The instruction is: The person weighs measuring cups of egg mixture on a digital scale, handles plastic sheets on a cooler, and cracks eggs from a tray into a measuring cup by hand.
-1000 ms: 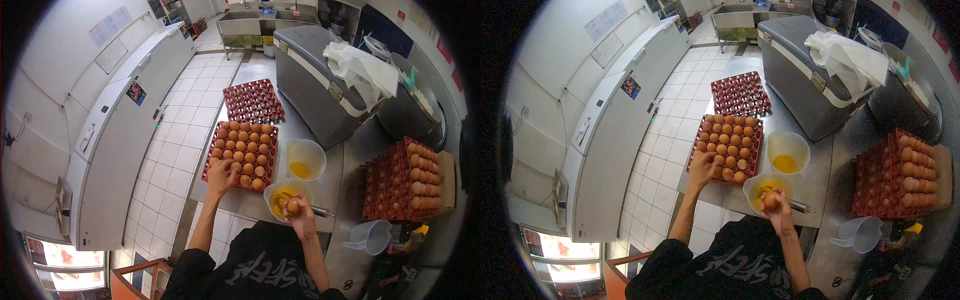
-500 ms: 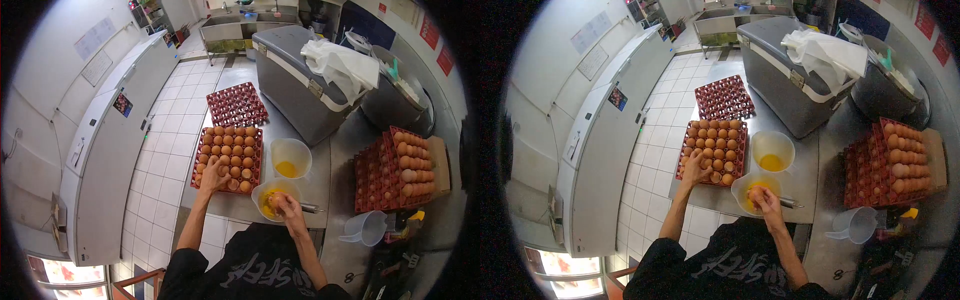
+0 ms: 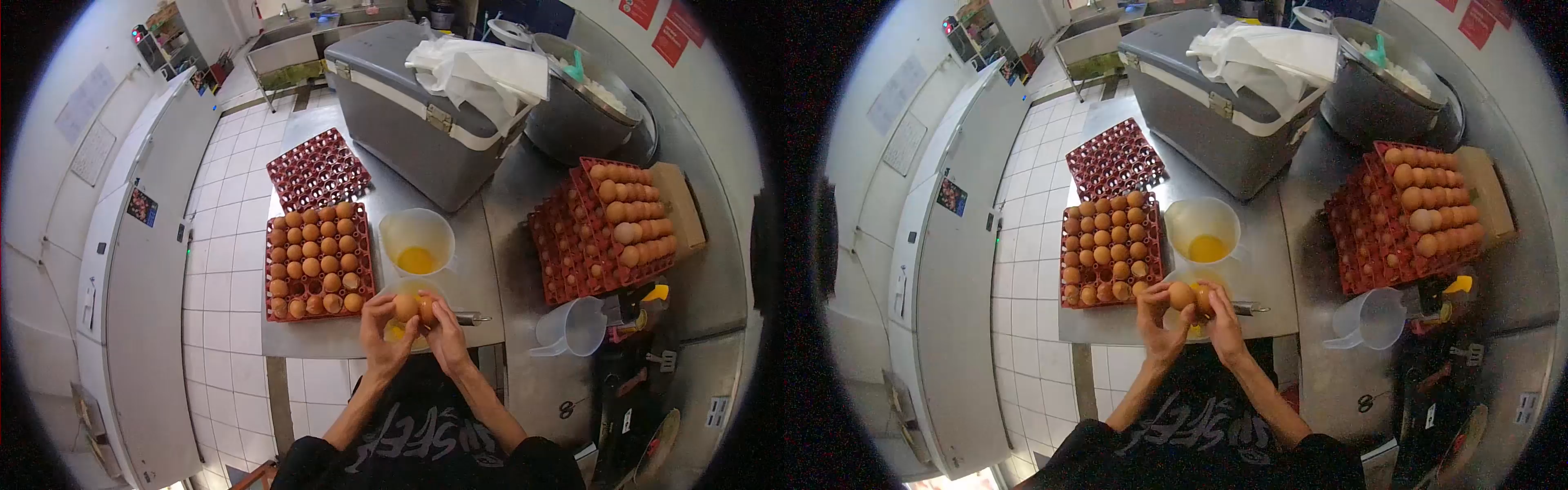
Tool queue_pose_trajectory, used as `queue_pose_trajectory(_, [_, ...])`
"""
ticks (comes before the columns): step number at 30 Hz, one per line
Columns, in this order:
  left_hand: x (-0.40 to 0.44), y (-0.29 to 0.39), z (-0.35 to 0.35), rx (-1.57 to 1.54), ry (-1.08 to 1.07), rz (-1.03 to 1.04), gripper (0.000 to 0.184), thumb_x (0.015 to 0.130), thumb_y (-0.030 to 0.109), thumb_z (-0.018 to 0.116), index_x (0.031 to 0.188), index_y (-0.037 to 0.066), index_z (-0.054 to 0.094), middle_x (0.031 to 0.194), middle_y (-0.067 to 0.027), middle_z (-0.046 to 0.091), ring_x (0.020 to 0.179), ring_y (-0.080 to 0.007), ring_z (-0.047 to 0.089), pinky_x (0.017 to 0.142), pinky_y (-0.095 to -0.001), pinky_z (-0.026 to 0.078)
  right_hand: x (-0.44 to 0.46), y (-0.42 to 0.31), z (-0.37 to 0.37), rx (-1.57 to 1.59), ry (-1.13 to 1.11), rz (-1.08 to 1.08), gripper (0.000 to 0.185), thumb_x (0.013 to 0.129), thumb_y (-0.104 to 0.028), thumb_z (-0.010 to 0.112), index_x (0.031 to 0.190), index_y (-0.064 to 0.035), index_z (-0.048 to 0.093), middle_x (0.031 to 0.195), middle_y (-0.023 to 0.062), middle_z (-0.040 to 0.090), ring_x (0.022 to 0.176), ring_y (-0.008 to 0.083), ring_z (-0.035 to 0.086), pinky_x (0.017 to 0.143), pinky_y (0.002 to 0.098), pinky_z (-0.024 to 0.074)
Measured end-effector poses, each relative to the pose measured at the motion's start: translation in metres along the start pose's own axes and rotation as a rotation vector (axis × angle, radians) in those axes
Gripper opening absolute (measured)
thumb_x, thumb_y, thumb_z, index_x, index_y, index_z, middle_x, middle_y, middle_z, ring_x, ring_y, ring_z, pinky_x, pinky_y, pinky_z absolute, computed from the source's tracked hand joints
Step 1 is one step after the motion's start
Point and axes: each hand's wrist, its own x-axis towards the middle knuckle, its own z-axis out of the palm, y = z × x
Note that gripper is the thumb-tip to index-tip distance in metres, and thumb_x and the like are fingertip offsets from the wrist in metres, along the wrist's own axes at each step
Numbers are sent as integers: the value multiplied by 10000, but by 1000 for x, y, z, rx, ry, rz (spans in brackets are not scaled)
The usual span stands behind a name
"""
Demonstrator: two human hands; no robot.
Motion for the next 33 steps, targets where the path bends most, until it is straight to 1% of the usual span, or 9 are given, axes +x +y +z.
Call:
queue_pose_trajectory(4, [0, -2, 12, -137, 266, 104, 402, 849, -6, 739, 1150, 18, 474, 1297, -177, 482, 1222, -265, 545, 1003, -372, 503, -1, 10, -8, 39, 6, 48, 364, 1084, -268, 338, 1361, -76, 475, 1305, 82, 537, 1153, 189, 532, 983, 359, 430])
queue_pose_trajectory(6, [-1, -4, 9, 58, -8, 107, 395, 862, -29, 711, 1167, 20, 466, 1293, -172, 478, 1215, -266, 548, 1015, -376, 493, 0, 10, -5, 24, 25, 15, 366, 1084, -272, 336, 1364, -80, 475, 1293, 74, 541, 1190, 187, 518, 994, 359, 423])
queue_pose_trajectory(10, [1, -5, 13, -97, 185, 74, 414, 866, -33, 703, 1197, 18, 459, 1296, -168, 473, 1223, -266, 542, 1027, -382, 484, 0, 12, -3, 99, 57, -14, 354, 1084, -284, 346, 1349, -92, 480, 1268, 65, 528, 1175, 184, 531, 988, 345, 440])
queue_pose_trajectory(12, [-4, -10, 13, -9, -5, 14, 406, 876, -19, 699, 1207, 11, 465, 1305, -162, 470, 1218, -262, 546, 1021, -379, 491, 5, 13, -5, 77, 55, -70, 369, 1087, -291, 333, 1362, -91, 477, 1276, 64, 540, 1196, 189, 517, 994, 353, 426])
queue_pose_trajectory(21, [4, 4, -1, -97, -56, -180, 373, 924, 81, 684, 1252, -16, 535, 1198, -140, 593, 1142, -214, 611, 976, -333, 506, 6, -1, -16, -5, -17, 5, 369, 1064, -286, 425, 1369, -82, 460, 1264, 73, 530, 1183, 207, 535, 991, 361, 457])
queue_pose_trajectory(24, [3, -33, -18, -149, -153, -216, 337, 990, 122, 603, 1288, -15, 523, 1249, -141, 569, 1125, -200, 615, 936, -325, 523, 8, -14, -18, -374, -103, 135, 421, 1015, -200, 542, 1386, -35, 432, 1232, 106, 567, 1108, 227, 595, 954, 343, 494])
queue_pose_trajectory(26, [7, -34, -29, -217, -285, -417, 363, 1019, 137, 570, 1343, -3, 485, 1283, -125, 574, 1194, -199, 566, 1013, -335, 466, 9, -8, -16, -908, -79, -361, 499, 919, -237, 693, 1357, -70, 522, 1065, 117, 659, 976, 253, 650, 893, 381, 525])
queue_pose_trajectory(31, [21, -6, -50, -204, -458, -363, 434, 970, 150, 666, 1342, -9, 510, 1249, -121, 611, 1148, -195, 613, 989, -336, 503, 2, -26, -3, -939, -121, -212, 484, 864, -283, 753, 1299, -107, 637, 1171, 178, 687, 1066, 262, 667, 933, 383, 515])
queue_pose_trajectory(33, [22, -5, -53, -103, -460, -261, 418, 937, 120, 707, 1312, -3, 567, 1171, -102, 623, 1020, -164, 660, 862, -293, 548, -1, -28, 0, -965, -149, -210, 499, 860, -290, 755, 1308, -113, 628, 1150, 193, 691, 1065, 290, 675, 929, 378, 518])
